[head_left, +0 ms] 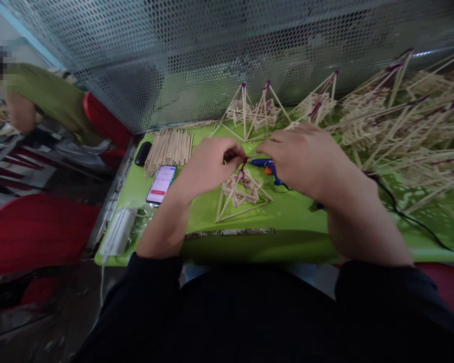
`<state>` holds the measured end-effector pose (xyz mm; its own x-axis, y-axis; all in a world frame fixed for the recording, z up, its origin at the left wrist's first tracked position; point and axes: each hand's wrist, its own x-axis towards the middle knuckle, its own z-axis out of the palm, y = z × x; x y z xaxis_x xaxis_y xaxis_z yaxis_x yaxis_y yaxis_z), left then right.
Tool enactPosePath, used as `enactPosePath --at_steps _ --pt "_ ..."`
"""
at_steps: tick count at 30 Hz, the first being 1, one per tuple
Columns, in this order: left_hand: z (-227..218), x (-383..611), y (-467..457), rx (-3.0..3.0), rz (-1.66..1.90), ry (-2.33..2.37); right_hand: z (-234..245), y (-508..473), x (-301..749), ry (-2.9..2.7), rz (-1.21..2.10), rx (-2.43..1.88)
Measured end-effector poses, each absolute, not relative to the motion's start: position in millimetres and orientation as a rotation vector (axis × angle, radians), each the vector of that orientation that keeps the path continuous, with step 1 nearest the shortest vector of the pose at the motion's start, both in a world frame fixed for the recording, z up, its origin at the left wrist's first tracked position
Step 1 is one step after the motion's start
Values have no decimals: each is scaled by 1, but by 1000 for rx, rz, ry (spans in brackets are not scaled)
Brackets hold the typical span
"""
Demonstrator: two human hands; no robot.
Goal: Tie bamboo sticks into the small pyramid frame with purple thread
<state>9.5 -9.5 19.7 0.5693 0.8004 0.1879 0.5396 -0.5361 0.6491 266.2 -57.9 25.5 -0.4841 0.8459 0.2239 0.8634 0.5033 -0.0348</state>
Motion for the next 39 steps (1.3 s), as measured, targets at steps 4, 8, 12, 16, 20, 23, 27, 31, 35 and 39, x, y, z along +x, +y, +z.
enactPosePath --at_steps 4,8,12,16,20,23,27,31,35,39 --pt "20 9 -11 2255 594 1076 25 -58 268 -2552 -127 -1482" --pt "16 8 -8 2245 589 1080 24 -57 267 -2575 -225 -1468" --pt "10 6 0 2177 618 1025 23 -59 266 -2583 -215 -1492" --pt "4 -1 10 2174 598 1039 24 -67 281 -2575 -261 -1463" --pt "2 -8 17 2164 626 890 35 -71 300 -2472 32 -1368" --pt "0 -8 23 2161 601 748 38 -64 298 -2395 175 -1354" --pt "-2 -8 33 2155 619 846 22 -41 278 -2457 314 -1156" --pt "1 -17 38 2210 732 1157 -1 -22 263 -2508 298 -1006" --pt "10 -23 36 2154 456 1074 -6 -17 262 -2544 253 -1000" --pt "4 -15 40 2083 321 733 1 -20 266 -2560 280 -1151"
